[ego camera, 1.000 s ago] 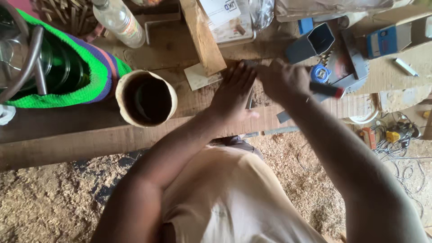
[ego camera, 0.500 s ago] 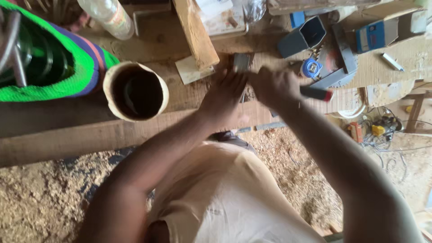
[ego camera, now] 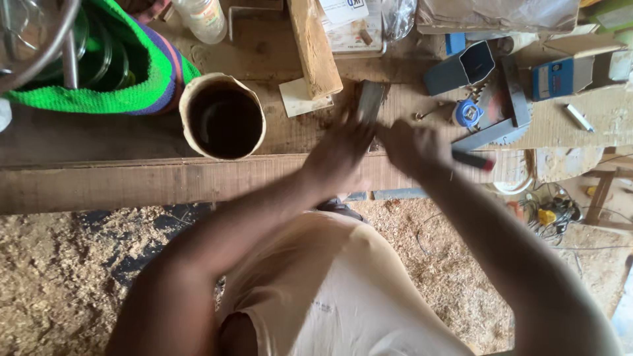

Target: The person scrapes a wooden block with a putty knife and moves woodworking tools across a workbench covered in sawdust.

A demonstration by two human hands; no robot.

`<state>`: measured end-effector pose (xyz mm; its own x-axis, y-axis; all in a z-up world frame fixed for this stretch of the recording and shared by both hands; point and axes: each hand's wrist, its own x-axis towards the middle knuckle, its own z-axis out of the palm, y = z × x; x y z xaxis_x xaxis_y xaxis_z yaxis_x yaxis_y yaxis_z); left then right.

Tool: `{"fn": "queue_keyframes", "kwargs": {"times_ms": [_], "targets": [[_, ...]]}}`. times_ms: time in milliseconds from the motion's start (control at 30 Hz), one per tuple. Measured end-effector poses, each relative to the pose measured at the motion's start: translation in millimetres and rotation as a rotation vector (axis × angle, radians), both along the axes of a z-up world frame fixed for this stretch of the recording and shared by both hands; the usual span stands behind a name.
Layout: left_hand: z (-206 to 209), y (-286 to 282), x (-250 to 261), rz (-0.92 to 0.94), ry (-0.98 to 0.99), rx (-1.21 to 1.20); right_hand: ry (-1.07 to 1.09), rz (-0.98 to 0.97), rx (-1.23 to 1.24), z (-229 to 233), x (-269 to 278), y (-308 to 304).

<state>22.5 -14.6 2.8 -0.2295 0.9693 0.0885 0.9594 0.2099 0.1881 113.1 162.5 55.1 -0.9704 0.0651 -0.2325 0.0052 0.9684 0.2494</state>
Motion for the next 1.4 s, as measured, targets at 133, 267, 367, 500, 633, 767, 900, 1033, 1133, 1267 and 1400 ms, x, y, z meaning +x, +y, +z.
{"fn": "queue_keyframes", "kwargs": {"times_ms": [133, 267, 367, 500, 633, 767, 900, 1033, 1133, 1267, 1400], "targets": [[-0.1, -17.2, 17.3, -0.051, -0.318, 0.004, -0.018, -0.102, -0.059, 0.2, 2.4, -9.7], [-9.0, 40.6, -16.4, 0.17, 0.177, 0.128, 0.103, -0.21, -0.028, -1.4, -38.5, 18.3], [8.2, 42.9, -25.9, 0.058, -0.205, -0.018, 0.027, -0.176, 0.034, 6.3, -37.0, 14.6], [6.0, -16.5, 19.8, 0.008, -0.27, 0.079, -0.11, -0.145, -0.115, 6.6, 8.8, -23.8], [9.3, -1.9, 16.1, 0.083, -0.258, 0.024, 0.018, -0.156, -0.072, 4.4, -1.3, -14.6], [29.8, 43.2, -20.8, 0.113, -0.222, -0.166, 0.186, -0.257, -0.106, 10.7, -42.5, 23.7], [25.0, 22.5, 1.7, 0.093, -0.281, 0.256, 0.144, -0.529, -0.36, -1.0, -36.0, 47.2], [11.5, -23.3, 22.9, 0.186, -0.494, 0.425, 0.122, -0.751, -0.965, -53.9, 1.1, 56.5], [6.2, -28.4, 19.5, 0.262, -0.438, 0.458, 0.176, -0.582, -0.934, -103.2, 13.1, 61.5], [2.5, -12.4, 10.3, 0.192, -0.33, 0.428, 0.336, -0.209, -0.47, -119.5, 16.5, 53.4], [-4.1, 2.3, 9.5, 0.104, -0.212, 0.251, 0.299, -0.652, -0.712, -74.3, 11.0, 25.1]]}}
